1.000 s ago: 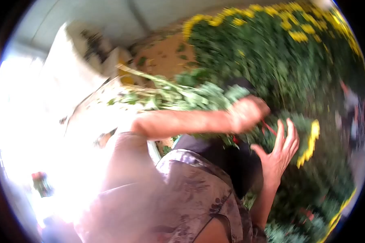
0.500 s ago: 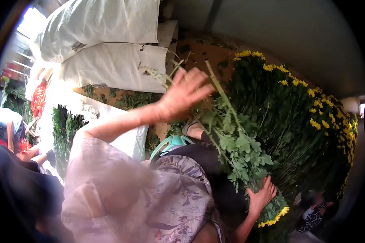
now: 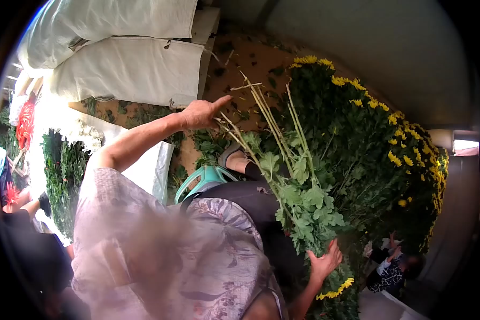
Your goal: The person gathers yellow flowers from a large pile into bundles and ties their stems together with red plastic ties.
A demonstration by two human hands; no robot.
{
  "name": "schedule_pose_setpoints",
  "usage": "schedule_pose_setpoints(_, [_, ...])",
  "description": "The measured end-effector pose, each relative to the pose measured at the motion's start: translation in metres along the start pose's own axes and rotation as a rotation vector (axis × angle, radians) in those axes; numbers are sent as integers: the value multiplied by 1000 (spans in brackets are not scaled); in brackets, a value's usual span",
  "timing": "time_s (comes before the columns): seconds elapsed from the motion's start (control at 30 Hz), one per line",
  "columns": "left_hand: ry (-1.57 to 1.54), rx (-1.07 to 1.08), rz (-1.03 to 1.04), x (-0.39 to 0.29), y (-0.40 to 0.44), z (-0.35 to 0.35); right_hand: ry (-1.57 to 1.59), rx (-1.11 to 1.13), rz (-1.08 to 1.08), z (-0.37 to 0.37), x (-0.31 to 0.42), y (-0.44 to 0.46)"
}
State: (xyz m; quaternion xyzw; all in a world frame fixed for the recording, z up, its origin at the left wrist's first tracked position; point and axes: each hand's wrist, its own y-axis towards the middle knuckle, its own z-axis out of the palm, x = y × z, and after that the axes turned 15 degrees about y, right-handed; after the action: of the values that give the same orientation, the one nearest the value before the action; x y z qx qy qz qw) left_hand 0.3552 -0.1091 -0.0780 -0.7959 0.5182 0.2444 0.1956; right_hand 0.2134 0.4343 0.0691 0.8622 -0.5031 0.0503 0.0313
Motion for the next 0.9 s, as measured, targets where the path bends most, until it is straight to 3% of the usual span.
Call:
schedule_pose_setpoints(0.03, [-71, 15, -38, 2, 0, 2, -13, 5, 12, 2, -3, -1])
schedule_pose_setpoints(0.1, [-330, -236, 9, -5, 11, 22, -12, -10, -11, 7, -3, -2])
schedule_pose_setpoints(0.17, [-1235, 24, -480, -60, 13, 16, -14, -45, -39, 8, 0, -2])
schedule_pose_setpoints(0.23, [-1836, 69, -700, -78, 29, 68, -27, -59, -33, 6, 4, -1])
schedule_pose_setpoints(0.3, [-1890, -136, -734, -118, 43, 72, -33, -34, 7, 6, 5, 1])
schedule_pose_setpoints(0.37, [-1354, 160, -594, -165, 32, 58, -16, -73, -24, 11, -4, 0])
schedule_pose_setpoints(0.4, [-1443, 307, -632, -183, 24, 56, -20, -74, -38, 11, -6, 2])
schedule_pose_setpoints(0.43, [-1244, 247, -595, -188, 21, 27, -14, -81, -45, 14, -6, 3])
schedule_pose_setpoints(0.53, [-1031, -304, -661, -67, 57, 21, -10, -85, 16, 10, -4, -1])
schedule_pose_setpoints(0.6, [-856, -356, -774, 56, 63, 32, 5, -80, 51, 9, 1, 1])
schedule_pose_setpoints(0.63, [-684, -295, -740, 79, 58, 33, 0, -57, 89, 11, 2, 1])
schedule_pose_setpoints(0.7, [-169, -243, -487, 23, 48, 8, -10, -66, 73, 13, -1, 0])
schedule_pose_setpoints(0.83, [-108, -381, -266, -30, 86, 14, -13, -118, 0, 6, 5, -2])
schedule_pose_setpoints(0.9, [-289, -432, -114, -42, 108, 14, 9, -88, 25, 5, 8, 0])
